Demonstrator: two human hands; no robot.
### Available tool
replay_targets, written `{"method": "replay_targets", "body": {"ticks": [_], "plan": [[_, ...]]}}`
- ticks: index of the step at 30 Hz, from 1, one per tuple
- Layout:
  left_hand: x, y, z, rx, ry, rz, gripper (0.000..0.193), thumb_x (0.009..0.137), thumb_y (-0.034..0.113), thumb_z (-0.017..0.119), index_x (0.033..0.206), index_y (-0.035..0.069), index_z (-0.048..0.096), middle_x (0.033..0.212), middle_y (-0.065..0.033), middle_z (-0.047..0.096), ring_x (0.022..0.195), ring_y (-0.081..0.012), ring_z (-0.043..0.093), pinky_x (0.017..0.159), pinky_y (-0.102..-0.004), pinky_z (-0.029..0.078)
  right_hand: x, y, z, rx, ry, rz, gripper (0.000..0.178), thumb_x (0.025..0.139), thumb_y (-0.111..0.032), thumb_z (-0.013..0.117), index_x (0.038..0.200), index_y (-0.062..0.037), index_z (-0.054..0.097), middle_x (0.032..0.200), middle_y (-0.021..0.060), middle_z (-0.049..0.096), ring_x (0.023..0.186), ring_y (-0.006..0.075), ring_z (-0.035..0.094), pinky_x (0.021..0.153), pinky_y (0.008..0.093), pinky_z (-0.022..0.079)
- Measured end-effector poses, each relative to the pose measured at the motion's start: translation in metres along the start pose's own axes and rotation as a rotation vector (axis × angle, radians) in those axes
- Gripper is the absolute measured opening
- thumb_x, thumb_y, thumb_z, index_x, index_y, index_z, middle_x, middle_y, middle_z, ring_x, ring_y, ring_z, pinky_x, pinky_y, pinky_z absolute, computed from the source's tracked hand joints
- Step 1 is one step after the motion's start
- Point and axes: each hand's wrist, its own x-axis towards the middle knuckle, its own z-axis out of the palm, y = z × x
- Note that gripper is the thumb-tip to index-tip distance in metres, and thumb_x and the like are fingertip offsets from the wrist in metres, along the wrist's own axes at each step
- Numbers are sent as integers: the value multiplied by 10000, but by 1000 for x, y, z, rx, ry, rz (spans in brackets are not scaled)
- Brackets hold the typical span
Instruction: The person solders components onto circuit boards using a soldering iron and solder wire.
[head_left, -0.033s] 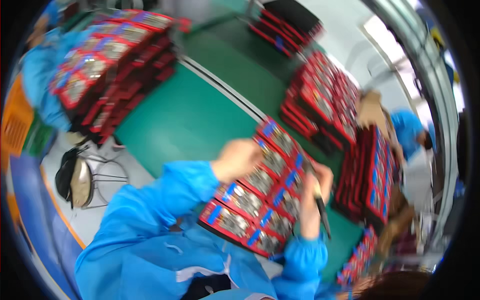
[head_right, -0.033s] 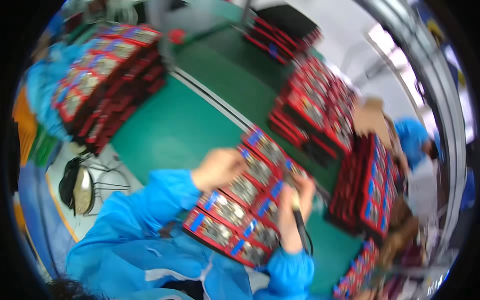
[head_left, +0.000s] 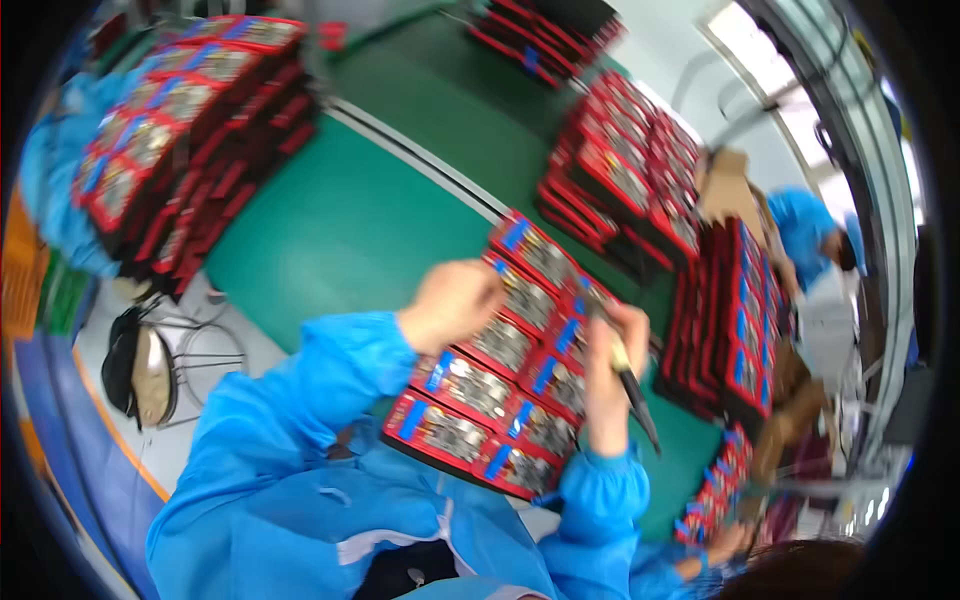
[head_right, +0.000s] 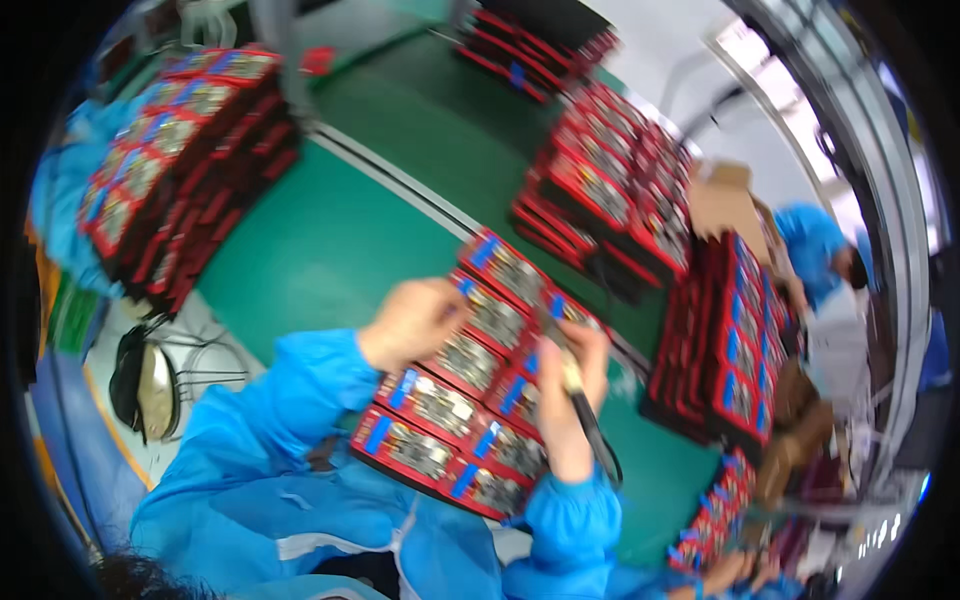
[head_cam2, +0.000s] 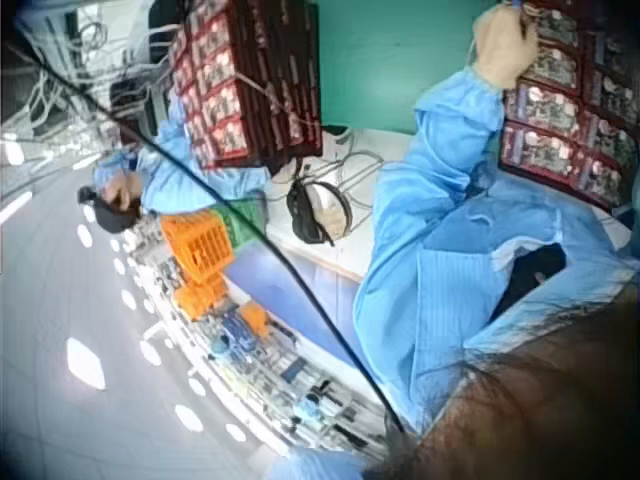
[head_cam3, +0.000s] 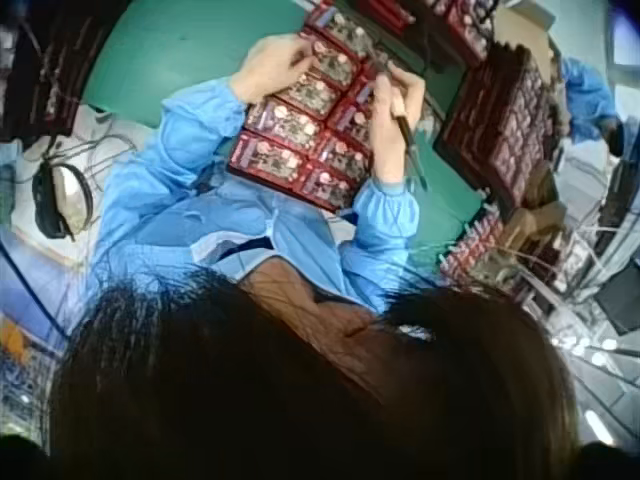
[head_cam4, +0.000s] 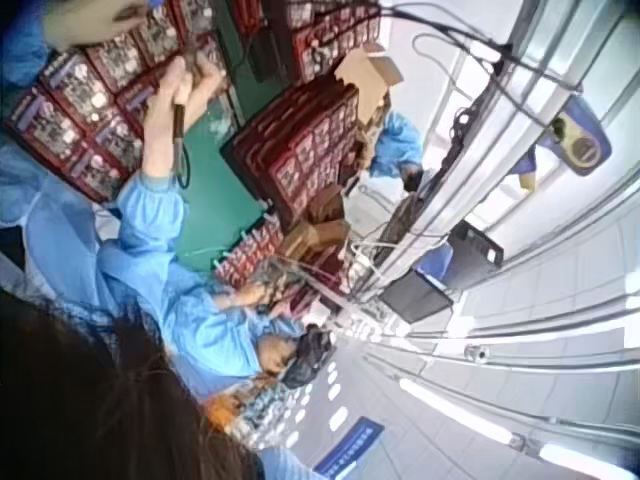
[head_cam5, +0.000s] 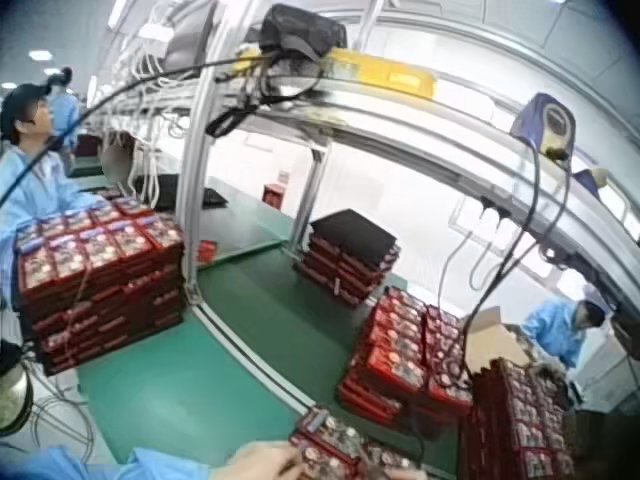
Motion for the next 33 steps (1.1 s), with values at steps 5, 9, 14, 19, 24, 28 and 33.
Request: {"method": "replay_targets", "body": {"ticks": [5,9,14,19,24,28,33], "plan": [[-2,9,-7,-71,42,-55,89,779,126,626,761,39,636,804,-145,623,733,-352,619,660,-450,497,6,18,19,204,14,214,147,874,-44,655,932,-52,521,700,-7,579,607,25,475,538,204,364],[1,16,-8,8,36,-67,83,775,110,650,763,37,612,780,-127,586,662,-334,596,603,-438,483,6,33,19,306,-38,241,163,869,-18,630,926,-66,484,729,-5,576,630,21,465,552,199,354],[1,17,-6,41,-8,-96,68,771,87,657,762,47,603,787,-119,588,655,-330,596,579,-424,483,3,45,19,259,-59,212,181,855,-8,632,901,-53,464,714,-2,553,625,32,478,547,209,363],[6,20,-8,57,-41,-128,61,761,70,658,759,47,602,786,-114,592,656,-332,598,581,-419,487,6,48,19,170,-93,151,187,851,-14,639,896,-46,461,696,10,548,587,35,475,512,213,356],[8,21,-8,46,-45,-149,67,749,58,661,753,43,596,779,-121,600,668,-337,605,582,-420,486,7,48,19,166,-110,163,186,840,-12,644,883,-41,465,677,16,552,577,40,491,505,211,359],[9,22,-8,53,-41,-159,67,747,55,659,751,41,594,777,-123,600,671,-340,606,580,-419,484,8,48,21,140,-129,148,185,829,-9,648,867,-37,469,647,16,559,556,46,502,489,217,363],[11,23,-10,38,-65,-156,65,742,53,659,745,33,598,774,-133,604,688,-349,604,596,-427,480,9,49,21,129,-134,151,191,822,-10,655,866,-34,470,640,20,568,547,50,507,483,218,364]]}}
